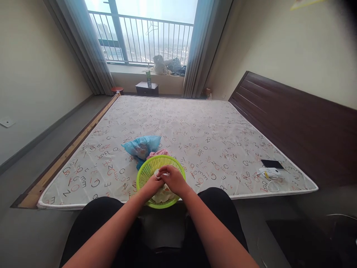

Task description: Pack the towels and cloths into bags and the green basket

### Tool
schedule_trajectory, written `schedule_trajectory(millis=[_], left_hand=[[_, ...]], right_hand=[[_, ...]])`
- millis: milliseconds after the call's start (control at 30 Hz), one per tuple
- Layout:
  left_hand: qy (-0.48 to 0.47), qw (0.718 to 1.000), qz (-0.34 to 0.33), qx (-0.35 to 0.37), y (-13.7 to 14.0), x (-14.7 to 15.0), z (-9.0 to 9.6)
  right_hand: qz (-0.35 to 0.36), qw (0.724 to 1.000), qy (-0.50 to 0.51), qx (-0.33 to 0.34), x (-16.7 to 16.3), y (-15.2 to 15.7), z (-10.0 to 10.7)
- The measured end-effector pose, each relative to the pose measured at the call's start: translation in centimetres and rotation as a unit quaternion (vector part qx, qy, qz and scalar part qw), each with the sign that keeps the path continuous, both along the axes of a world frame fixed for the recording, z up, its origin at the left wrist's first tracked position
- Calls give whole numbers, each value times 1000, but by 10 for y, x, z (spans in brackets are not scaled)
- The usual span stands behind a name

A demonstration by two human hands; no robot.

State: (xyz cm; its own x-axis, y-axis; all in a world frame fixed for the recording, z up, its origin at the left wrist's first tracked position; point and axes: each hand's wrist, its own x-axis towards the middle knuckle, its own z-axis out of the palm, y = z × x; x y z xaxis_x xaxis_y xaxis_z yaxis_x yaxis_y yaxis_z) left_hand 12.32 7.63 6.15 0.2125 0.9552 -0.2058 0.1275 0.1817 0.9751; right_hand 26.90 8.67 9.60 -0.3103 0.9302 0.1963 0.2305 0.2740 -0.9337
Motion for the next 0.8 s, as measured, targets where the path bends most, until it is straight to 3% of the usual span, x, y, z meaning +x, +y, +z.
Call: schedule_trajectory(millis=[133, 233, 467, 633, 800], left_hand=[[-10, 999, -34, -40, 1, 1, 2], [-38, 998, -20, -44, 2, 0, 5], [-44, 998, 17, -29, 3, -3, 1], [-69, 997, 24, -39, 6, -8, -5], [-69, 998, -11, -9, 6, -9, 2]], right_hand=[[-19, 995, 86, -37, 5, 4, -5], [-5, 991, 124, -57, 7, 7, -10], [-38, 991, 116, -61, 7, 12, -14], [-75, 997, -2, 34, 12, 14, -13], [-64, 990, -71, 100, 13, 15, -19]])
